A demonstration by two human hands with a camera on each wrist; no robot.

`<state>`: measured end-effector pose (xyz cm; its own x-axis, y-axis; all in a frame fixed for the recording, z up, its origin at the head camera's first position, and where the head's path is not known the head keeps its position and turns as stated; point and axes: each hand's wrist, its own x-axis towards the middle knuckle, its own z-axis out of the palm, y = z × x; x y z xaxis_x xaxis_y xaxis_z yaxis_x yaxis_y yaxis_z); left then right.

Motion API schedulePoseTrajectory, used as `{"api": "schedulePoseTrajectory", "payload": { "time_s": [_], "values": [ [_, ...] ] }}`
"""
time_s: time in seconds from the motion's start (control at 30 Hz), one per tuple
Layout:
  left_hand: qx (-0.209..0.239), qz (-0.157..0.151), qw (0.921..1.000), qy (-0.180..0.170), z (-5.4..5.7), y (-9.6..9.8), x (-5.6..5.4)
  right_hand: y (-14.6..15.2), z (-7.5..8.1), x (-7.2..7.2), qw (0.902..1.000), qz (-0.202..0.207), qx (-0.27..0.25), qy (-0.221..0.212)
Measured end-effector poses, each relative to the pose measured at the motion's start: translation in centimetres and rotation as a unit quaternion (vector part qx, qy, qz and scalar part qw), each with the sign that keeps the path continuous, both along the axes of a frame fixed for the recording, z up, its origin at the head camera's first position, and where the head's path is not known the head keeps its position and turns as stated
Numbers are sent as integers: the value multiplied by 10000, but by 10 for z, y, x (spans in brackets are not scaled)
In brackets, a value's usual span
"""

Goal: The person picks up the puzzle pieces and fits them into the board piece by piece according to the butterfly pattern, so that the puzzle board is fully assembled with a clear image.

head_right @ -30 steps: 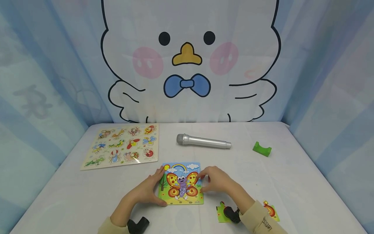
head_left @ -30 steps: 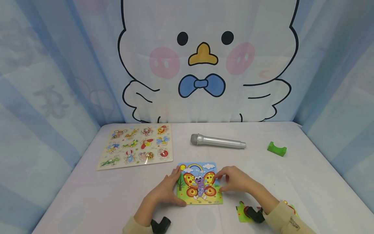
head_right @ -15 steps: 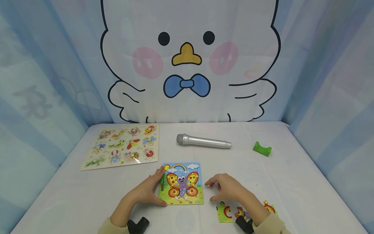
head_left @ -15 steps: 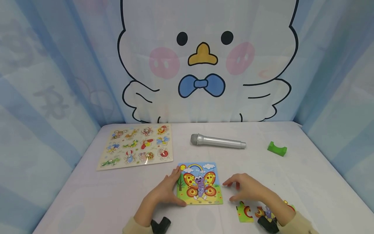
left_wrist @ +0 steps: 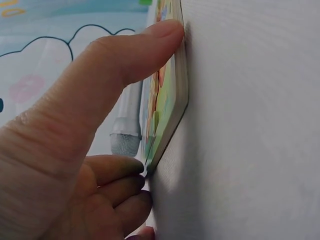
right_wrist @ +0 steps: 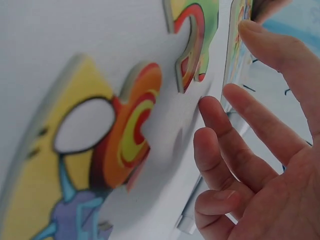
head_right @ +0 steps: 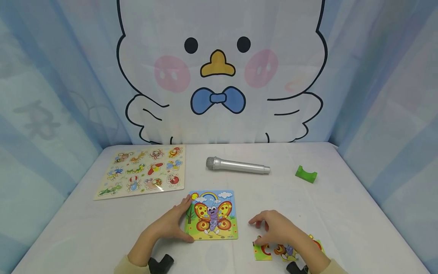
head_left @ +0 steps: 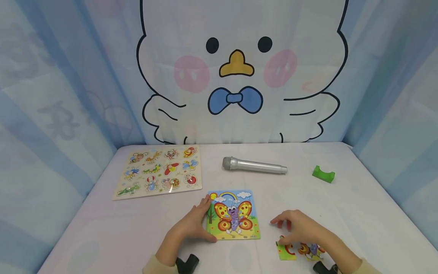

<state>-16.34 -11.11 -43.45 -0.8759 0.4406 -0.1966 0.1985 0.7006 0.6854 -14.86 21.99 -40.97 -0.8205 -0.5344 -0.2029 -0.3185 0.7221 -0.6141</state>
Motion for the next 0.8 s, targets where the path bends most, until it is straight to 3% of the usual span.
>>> {"api": "schedulePoseTrajectory", "payload": {
  "time_s": [0.33,0.63,0.8],
  "values": [
    [-77,-13,10000,-49,2,-1,1,12,2,15,9993,-194,-30,-309],
    [-121,-56,9999,14,4,-3,2,20,0,27,9994,109,-305,105],
    [-104,-34,9999,-41,4,-3,3,20,-1,31,9999,85,-122,34]
  ]
}}
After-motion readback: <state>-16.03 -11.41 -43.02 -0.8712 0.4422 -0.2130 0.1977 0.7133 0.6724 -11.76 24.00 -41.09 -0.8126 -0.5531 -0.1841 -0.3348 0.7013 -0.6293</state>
